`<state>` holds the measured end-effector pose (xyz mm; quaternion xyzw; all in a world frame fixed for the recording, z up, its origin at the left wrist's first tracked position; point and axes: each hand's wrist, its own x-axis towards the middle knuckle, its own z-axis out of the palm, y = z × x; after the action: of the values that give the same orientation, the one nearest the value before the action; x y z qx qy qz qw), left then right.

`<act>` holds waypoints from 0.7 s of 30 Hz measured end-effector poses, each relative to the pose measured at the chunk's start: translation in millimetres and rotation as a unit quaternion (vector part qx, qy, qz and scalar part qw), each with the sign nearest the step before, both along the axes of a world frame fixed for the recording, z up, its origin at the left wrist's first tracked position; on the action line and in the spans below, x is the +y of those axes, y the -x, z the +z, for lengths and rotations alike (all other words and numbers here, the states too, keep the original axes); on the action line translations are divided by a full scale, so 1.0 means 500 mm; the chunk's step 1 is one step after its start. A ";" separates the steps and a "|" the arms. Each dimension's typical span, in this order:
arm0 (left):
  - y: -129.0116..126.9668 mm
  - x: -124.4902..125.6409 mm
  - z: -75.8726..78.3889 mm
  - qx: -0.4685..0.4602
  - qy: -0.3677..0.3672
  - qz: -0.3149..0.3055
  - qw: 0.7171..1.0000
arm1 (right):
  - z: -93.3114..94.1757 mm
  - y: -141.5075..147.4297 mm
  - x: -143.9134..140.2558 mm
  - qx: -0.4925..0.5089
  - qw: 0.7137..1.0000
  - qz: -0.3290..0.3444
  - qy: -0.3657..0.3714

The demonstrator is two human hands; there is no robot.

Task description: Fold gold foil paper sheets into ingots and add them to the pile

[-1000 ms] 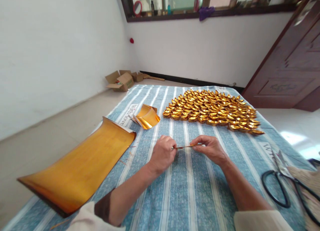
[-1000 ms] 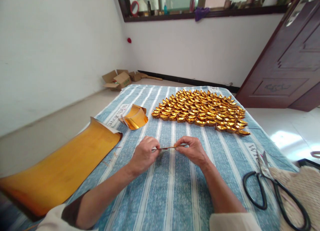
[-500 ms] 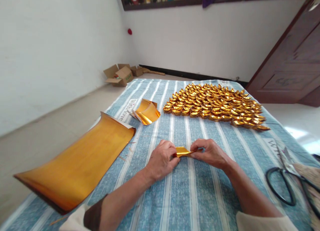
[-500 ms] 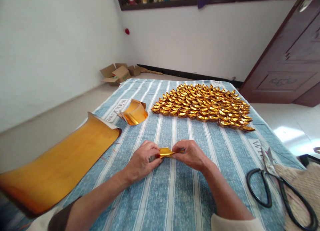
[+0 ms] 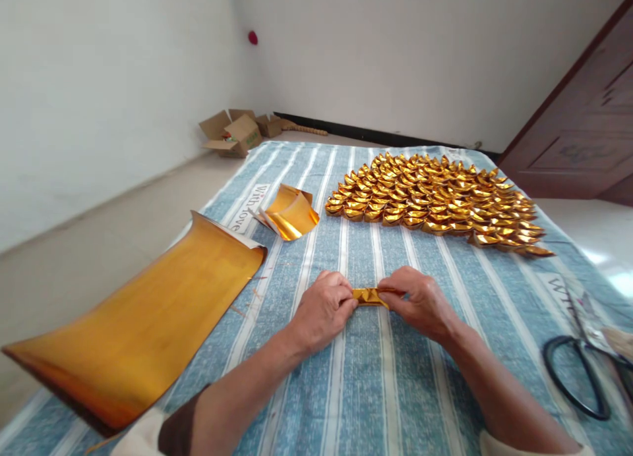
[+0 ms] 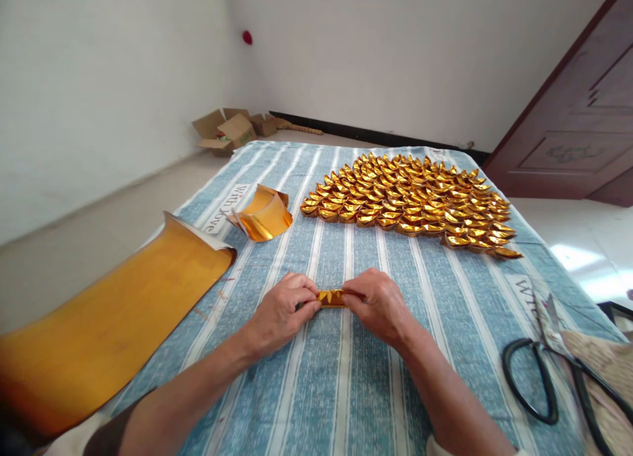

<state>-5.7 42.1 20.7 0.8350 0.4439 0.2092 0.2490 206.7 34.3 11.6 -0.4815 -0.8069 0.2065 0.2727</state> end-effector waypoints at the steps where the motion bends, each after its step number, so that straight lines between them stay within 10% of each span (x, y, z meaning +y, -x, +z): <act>1: 0.001 0.003 0.002 0.003 0.005 -0.005 1.000 | -0.001 0.001 0.000 -0.017 1.000 0.000 -0.013; 21: 0.006 0.000 0.008 0.059 -0.024 -0.024 0.998 | -0.009 0.012 -0.010 -0.103 0.990 0.002 -0.096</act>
<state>-8.9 42.2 24.9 0.8621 0.4320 0.1644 0.2075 200.9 29.2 7.0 -0.4701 -0.8479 0.0783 0.2322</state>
